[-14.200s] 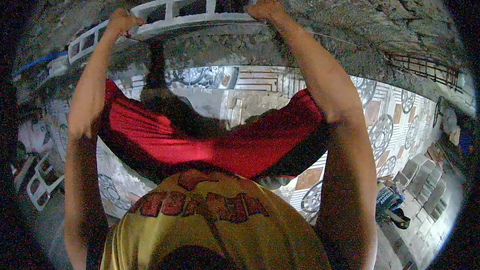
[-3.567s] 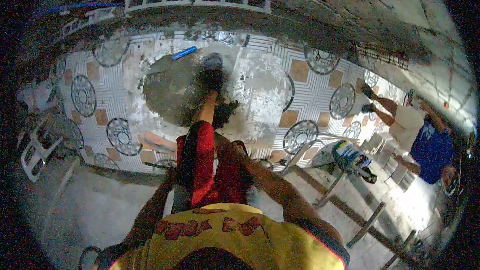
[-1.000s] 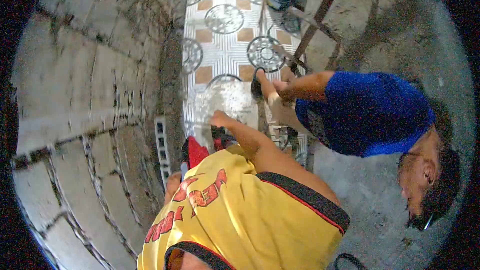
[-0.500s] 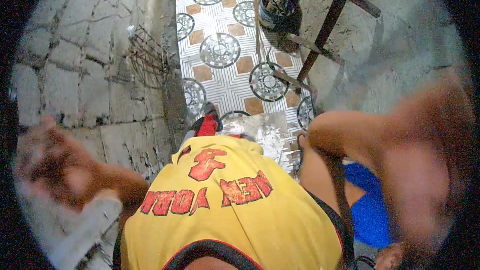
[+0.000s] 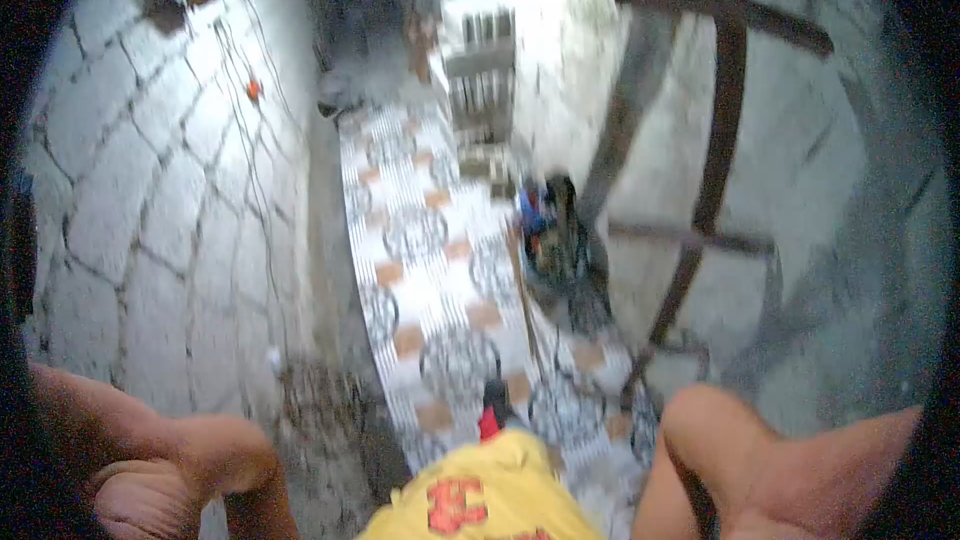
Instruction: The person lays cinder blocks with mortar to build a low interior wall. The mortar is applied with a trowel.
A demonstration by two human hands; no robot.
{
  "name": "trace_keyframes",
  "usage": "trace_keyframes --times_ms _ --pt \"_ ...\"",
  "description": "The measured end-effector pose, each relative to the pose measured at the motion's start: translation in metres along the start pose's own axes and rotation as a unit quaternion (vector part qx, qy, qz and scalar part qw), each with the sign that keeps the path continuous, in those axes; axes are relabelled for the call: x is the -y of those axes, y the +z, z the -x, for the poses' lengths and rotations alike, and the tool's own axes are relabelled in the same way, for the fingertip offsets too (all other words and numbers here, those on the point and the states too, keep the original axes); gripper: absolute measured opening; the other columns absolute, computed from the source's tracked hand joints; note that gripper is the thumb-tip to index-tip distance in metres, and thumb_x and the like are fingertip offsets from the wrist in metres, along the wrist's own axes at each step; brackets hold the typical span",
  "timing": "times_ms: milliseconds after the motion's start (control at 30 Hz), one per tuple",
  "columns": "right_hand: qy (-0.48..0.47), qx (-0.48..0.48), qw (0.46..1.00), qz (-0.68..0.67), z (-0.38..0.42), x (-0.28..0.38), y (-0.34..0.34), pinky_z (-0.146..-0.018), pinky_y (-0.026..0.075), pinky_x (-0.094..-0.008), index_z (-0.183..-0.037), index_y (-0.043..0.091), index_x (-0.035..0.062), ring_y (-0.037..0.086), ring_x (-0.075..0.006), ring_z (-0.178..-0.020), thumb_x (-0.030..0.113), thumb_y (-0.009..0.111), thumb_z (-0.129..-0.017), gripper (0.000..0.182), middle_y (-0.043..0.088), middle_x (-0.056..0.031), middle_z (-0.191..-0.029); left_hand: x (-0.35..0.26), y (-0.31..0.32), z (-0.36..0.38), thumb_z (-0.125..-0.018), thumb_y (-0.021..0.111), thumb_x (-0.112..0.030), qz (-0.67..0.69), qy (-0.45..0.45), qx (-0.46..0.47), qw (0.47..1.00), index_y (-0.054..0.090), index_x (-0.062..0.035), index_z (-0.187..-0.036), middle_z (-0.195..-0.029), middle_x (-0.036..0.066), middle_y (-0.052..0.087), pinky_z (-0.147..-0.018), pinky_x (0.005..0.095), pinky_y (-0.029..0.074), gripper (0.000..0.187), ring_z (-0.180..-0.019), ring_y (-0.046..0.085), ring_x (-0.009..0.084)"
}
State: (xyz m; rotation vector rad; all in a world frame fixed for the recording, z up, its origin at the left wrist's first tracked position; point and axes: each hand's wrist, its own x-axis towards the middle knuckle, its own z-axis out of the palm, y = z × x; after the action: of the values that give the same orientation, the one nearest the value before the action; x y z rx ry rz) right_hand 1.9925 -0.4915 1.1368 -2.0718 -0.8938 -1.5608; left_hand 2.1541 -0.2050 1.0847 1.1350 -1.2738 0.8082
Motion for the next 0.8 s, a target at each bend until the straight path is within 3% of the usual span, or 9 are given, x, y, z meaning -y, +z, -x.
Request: trace_keyframes --times_ms 200,333,600,733,800 --pt "-0.039 -0.034 0.999 -0.017 -0.006 -0.161 0.064 -0.092 0.039 -0.043 -0.093 0.061 0.0018 0.054 -0.0221 -0.086 0.014 0.054 -0.082 0.018 0.061 -0.0083 -0.088 0.158 0.033 -0.031 -0.085 0.049 -0.025 -0.006 0.051 -0.014 0.999 0.057 0.0044 -0.092 -0.089 0.018 0.059 -0.082 0.0392 0.042 0.032 -0.075 0.056 0.0268" --pt "-0.001 0.02 1.0 -0.005 -0.002 -0.288 0.124 -0.092 0.039 -0.0428 -0.092 0.062 0.002 0.055 -0.0216 -0.083 0.013 0.056 -0.081 0.017 0.061 -0.0074 -0.085 0.271 0.034 -0.036 -0.085 0.048 -0.027 -0.028 0.025 -0.028 0.999 0.056 0.0048 -0.093 -0.091 0.018 0.059 -0.083 0.0402 0.042 0.033 -0.076 0.057 0.0275" --pt "0.021 0.081 0.996 0.02 0.023 -0.453 0.244 -0.092 0.04 -0.0425 -0.09 0.063 0.0022 0.056 -0.0206 -0.077 0.012 0.058 -0.08 0.015 0.062 -0.0056 -0.08 0.484 0.028 -0.043 -0.085 0.047 -0.029 -0.004 0.037 0.025 0.999 0.055 0.0058 -0.095 -0.093 0.019 0.059 -0.087 0.042 0.041 0.037 -0.078 0.057 0.029" --pt "0.118 0.097 0.984 0.087 0.036 -0.548 0.301 -0.092 0.04 -0.0424 -0.089 0.063 0.0023 0.056 -0.0201 -0.074 0.011 0.06 -0.079 0.014 0.062 -0.0048 -0.077 0.637 0.036 -0.067 -0.086 0.047 -0.03 0.04 0.034 0.035 0.998 0.054 0.0062 -0.097 -0.094 0.02 0.058 -0.088 0.0429 0.041 0.039 -0.079 0.057 0.0297" --pt "0.28 0.101 0.944 0.143 0.071 -0.593 0.328 -0.092 0.04 -0.0423 -0.088 0.063 0.0023 0.057 -0.0199 -0.073 0.011 0.06 -0.078 0.013 0.063 -0.0043 -0.076 0.722 0.05 -0.069 -0.086 0.047 -0.03 0.044 -0.016 0.035 0.998 0.054 0.0065 -0.097 -0.095 0.02 0.058 -0.089 0.0433 0.041 0.039 -0.08 0.058 0.0301"
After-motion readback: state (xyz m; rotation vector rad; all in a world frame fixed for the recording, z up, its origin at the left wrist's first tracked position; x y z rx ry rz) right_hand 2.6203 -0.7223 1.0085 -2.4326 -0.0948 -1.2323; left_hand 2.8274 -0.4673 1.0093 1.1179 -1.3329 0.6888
